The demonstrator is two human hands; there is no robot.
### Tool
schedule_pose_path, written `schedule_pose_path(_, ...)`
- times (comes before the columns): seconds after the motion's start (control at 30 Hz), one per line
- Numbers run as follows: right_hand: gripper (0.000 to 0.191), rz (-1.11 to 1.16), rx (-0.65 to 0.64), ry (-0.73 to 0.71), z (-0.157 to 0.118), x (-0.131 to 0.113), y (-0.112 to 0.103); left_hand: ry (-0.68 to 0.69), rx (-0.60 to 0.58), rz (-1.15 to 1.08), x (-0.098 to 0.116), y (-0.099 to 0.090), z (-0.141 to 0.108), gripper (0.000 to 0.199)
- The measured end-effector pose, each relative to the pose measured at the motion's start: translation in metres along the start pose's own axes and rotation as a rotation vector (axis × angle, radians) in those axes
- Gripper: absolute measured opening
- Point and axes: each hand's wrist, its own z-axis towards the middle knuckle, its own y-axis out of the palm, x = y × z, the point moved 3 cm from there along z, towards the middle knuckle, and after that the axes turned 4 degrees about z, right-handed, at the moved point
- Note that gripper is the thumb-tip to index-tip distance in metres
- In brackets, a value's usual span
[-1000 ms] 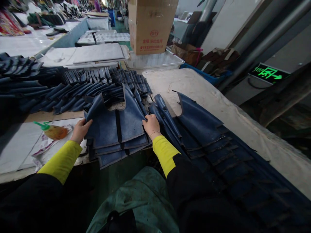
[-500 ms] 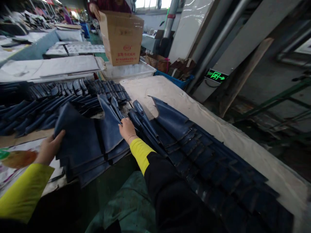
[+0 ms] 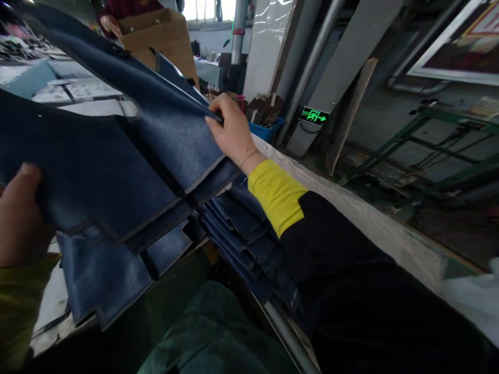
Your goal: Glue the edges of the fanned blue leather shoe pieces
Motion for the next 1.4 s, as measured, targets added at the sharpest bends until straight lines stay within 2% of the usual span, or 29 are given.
schedule_pose_path(0.13,0.011,-0.15,0.031,0.026,0.006,0.045,-0.053,0.018,-0.177,-0.245,0.012,0.078,-0.003,0.041)
schedule_pose_path(0.2,0.009,-0.198,0.037,0.034,0.003,0.071,-0.068,-0.014,-0.262,-0.343,0.015,0.113,-0.007,0.037)
schedule_pose_path(0.3,0.007,-0.251,0.036,0.048,-0.003,0.113,-0.077,-0.09,-0.376,-0.432,0.017,0.16,-0.017,0.034)
schedule_pose_path(0.37,0.008,-0.276,0.022,0.079,-0.011,0.142,-0.075,-0.128,-0.448,-0.414,0.013,0.189,-0.025,0.031)
schedule_pose_path(0.43,0.011,-0.287,0.003,0.136,-0.025,0.171,-0.067,-0.113,-0.514,-0.289,0.002,0.217,-0.034,0.029)
schedule_pose_path(0.53,0.015,-0.289,-0.057,0.289,-0.064,0.213,-0.041,-0.059,-0.659,0.065,-0.036,0.256,-0.053,0.034)
schedule_pose_path(0.6,0.016,-0.297,-0.168,0.473,-0.101,0.238,-0.019,-0.062,-0.785,0.285,-0.07,0.277,-0.071,0.034)
schedule_pose_path(0.67,0.018,-0.303,-0.302,0.668,-0.137,0.259,0.0,-0.058,-0.876,0.443,-0.101,0.289,-0.086,0.027)
schedule_pose_path(0.7,0.018,-0.303,-0.333,0.719,-0.15,0.267,0.006,-0.044,-0.909,0.512,-0.112,0.292,-0.091,0.024)
schedule_pose_path(0.8,0.019,-0.294,-0.348,0.764,-0.167,0.284,0.013,0.022,-0.97,0.651,-0.127,0.294,-0.097,0.027)
schedule_pose_path(0.93,0.021,-0.268,-0.324,0.703,-0.147,0.291,0.013,0.1,-1.0,0.775,-0.123,0.295,-0.097,0.035)
schedule_pose_path(1.1,0.021,-0.281,-0.284,0.635,-0.123,0.287,0.021,0.16,-0.943,0.864,-0.122,0.297,-0.1,0.043)
schedule_pose_path(1.23,0.021,-0.326,-0.302,0.688,-0.126,0.294,0.026,0.236,-0.936,0.979,-0.121,0.3,-0.1,0.046)
schedule_pose_path(1.4,0.02,-0.422,-0.42,0.809,-0.137,0.306,0.024,0.308,-0.987,1.079,-0.116,0.308,-0.098,0.046)
